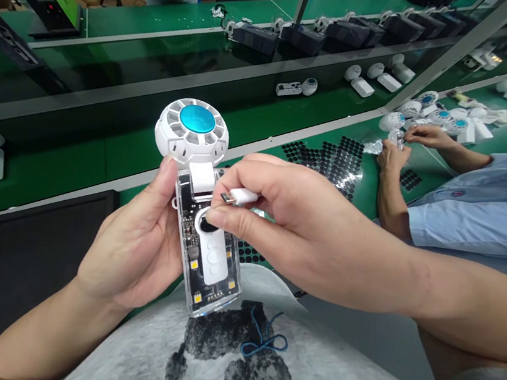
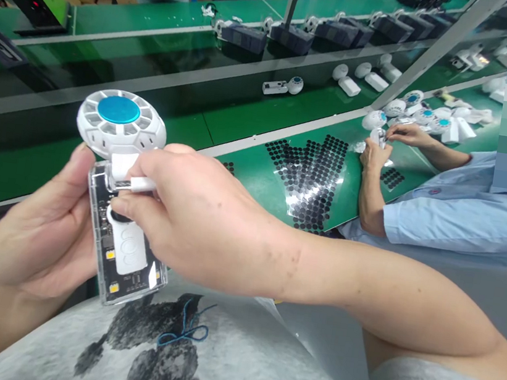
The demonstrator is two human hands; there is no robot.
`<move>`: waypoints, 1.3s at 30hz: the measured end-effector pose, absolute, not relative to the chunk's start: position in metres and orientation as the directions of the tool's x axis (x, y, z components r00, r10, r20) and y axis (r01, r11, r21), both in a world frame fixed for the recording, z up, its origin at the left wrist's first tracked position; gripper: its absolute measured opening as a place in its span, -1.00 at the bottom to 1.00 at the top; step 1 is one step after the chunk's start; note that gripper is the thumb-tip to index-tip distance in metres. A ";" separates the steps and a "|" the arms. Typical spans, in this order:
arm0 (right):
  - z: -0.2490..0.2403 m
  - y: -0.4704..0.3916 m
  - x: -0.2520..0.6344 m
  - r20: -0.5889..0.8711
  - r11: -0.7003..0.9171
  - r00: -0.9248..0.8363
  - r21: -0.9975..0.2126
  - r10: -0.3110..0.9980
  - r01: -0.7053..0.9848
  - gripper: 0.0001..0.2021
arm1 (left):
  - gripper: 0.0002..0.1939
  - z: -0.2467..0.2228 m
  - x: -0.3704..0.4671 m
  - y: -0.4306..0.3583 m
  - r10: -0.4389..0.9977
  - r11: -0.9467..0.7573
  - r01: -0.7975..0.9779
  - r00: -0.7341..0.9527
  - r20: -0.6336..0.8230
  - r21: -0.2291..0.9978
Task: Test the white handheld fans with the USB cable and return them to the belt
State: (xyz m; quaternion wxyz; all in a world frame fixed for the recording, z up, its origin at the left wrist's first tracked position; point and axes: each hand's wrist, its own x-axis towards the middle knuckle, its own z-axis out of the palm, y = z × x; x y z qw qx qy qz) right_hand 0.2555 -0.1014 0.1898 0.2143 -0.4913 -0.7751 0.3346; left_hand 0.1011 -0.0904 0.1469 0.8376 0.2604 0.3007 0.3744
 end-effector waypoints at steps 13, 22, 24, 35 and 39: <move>0.190 -0.101 0.256 0.006 0.303 -0.436 -0.728 0.900 0.615 -0.87 | -0.57 0.149 0.101 -0.091 0.787 0.601 -0.481 0.494 -0.369 0.639; 0.186 -0.102 0.254 0.058 0.329 -0.408 -0.698 0.911 0.636 -0.87 | -0.59 0.148 0.099 -0.093 0.788 0.602 -0.498 0.498 -0.362 0.624; 0.186 -0.102 0.254 0.060 0.328 -0.404 -0.697 0.913 0.638 -0.88 | -0.60 0.148 0.099 -0.092 0.786 0.603 -0.503 0.508 -0.352 0.620; 0.184 -0.103 0.255 0.095 0.344 -0.393 -0.693 0.915 0.634 -0.88 | -0.58 0.150 0.098 -0.093 0.765 0.630 -0.484 0.522 -0.377 0.608; 0.182 -0.105 0.255 0.114 0.354 -0.388 -0.687 0.915 0.634 -0.89 | -0.57 0.151 0.099 -0.094 0.758 0.638 -0.482 0.529 -0.381 0.601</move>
